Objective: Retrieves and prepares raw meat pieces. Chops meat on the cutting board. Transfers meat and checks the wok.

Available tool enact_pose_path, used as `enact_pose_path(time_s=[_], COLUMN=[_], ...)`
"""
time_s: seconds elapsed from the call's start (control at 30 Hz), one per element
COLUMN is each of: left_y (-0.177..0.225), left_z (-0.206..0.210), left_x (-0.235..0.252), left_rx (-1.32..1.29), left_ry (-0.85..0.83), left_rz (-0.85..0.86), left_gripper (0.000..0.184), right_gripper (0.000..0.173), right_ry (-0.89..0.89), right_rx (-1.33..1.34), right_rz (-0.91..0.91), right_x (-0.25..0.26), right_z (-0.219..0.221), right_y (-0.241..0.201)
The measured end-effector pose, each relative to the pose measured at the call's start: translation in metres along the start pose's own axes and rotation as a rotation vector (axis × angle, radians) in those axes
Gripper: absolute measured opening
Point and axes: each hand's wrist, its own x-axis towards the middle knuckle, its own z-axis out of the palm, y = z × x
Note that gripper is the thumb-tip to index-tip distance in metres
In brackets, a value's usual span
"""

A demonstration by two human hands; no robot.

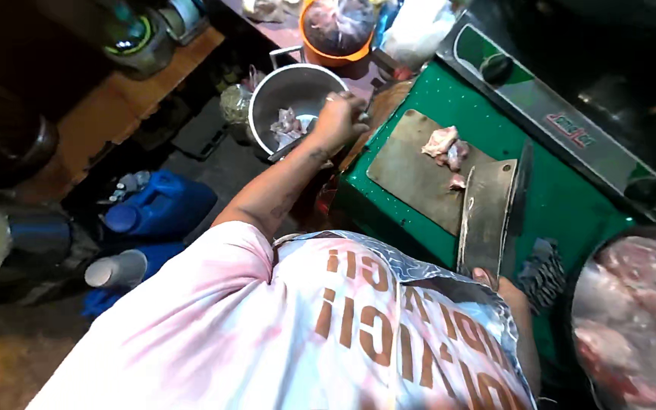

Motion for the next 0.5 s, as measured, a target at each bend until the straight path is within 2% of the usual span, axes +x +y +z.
enact_pose_path(time_s=[0.07,0.2,0.27,0.37,0.5], left_y=[-0.027,-0.069,-0.082,-0.104,-0.118], left_z=[-0.042,-0.112,-0.126,-0.110,-0.036], left_x=[-0.005,-0.060,-0.108,-0.203,-0.367], left_rx=[0.056,0.084,0.073,0.082,0.025], left_ry=[0.124,0.413,0.447,0.408,0.257], left_rz=[-0.147,-0.411,-0.574,-0.819,-1.253], left_gripper=[0.060,0.049,0.048,0.047,0.045], right_gripper=[0.034,0.029,0.031,0.033,0.037], right_ry=[-0.009,-0.050,-0.098,-0.198,-0.361], right_rx=[0.043,0.102,0.072,-0.006,-0.203], right_rz=[0.001,-0.176,-0.252,-0.353,-0.540], right_x=[-0.005,0.017,0.042,0.070,0.072], right_z=[-0.005,-0.001,0.005,0.020,0.045], right_y=[-0.029,-0.048,-0.051,-0.068,-0.109])
